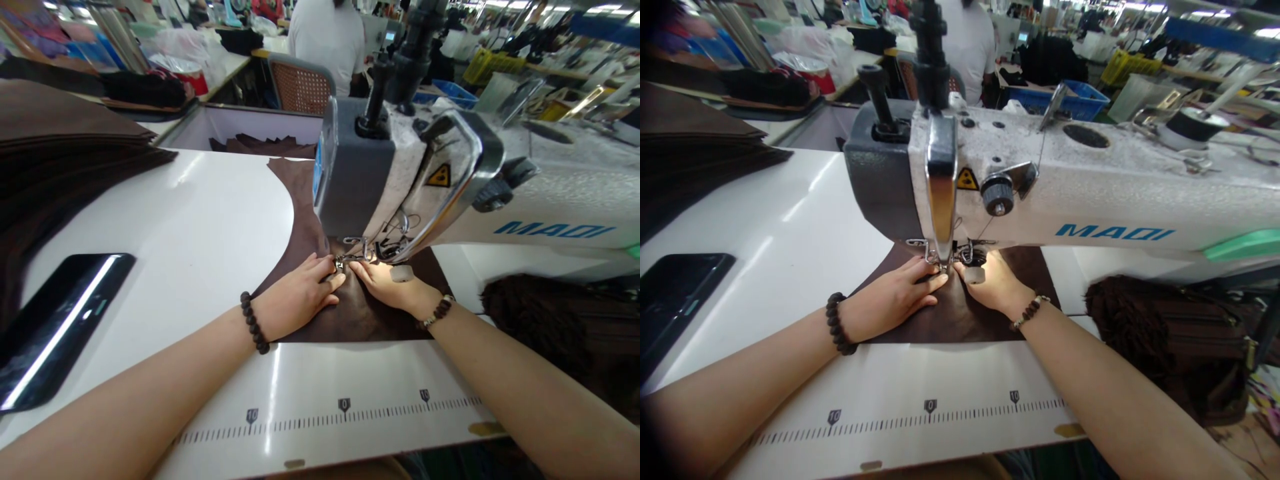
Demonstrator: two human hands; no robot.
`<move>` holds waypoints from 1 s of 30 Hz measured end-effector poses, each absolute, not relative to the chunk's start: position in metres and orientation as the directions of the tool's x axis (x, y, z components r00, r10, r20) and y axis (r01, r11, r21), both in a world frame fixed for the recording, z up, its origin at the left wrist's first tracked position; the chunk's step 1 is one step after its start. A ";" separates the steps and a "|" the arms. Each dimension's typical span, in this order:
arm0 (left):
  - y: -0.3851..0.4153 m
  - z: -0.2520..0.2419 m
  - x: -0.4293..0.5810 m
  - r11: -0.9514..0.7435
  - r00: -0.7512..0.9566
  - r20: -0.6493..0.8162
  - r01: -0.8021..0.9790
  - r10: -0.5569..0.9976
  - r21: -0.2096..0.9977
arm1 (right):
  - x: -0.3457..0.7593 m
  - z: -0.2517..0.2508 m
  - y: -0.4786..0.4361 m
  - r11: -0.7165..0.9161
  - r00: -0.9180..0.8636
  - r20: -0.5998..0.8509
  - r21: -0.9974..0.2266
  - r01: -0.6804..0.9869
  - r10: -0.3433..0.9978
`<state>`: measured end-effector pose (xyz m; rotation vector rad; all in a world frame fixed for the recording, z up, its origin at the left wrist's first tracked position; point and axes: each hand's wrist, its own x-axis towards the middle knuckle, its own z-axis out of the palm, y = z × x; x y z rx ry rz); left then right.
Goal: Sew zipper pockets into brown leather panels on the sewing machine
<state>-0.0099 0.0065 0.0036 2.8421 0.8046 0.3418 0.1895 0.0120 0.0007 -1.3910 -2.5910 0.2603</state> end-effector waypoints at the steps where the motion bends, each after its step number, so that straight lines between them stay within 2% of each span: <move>1: 0.006 0.004 -0.010 -0.843 0.830 0.174 0.492 0.530 0.219 | 0.190 0.001 0.012 0.540 -0.538 0.082 -0.247 0.805 0.839; 7: 0.007 0.005 -0.010 -0.844 0.828 0.185 0.492 0.529 0.212 | 0.192 -0.003 0.014 0.487 -0.493 0.049 -0.272 0.830 0.868; 15: 0.007 0.006 -0.010 -0.844 0.831 0.184 0.483 0.526 0.232 | 0.188 0.006 0.014 0.448 -0.460 -0.005 -0.218 0.867 0.888; 19: 0.016 0.004 -0.019 -0.882 0.864 0.201 0.424 0.462 0.207 | 0.200 0.016 0.005 0.488 -0.489 0.019 -0.101 0.867 0.872; 22: 0.030 0.007 -0.035 -0.904 0.890 0.179 0.391 0.419 0.173 | 0.204 0.015 -0.026 0.383 -0.383 0.075 0.017 0.924 0.921; 25: 0.037 0.016 -0.050 -0.867 0.855 0.159 0.467 0.493 0.174 | 0.192 0.011 -0.079 0.312 -0.319 0.120 0.077 0.947 0.940; 30: 0.015 0.029 -0.040 -0.823 0.806 0.184 0.524 0.563 0.220 | 0.166 0.021 -0.132 0.423 -0.422 0.080 0.016 0.906 0.903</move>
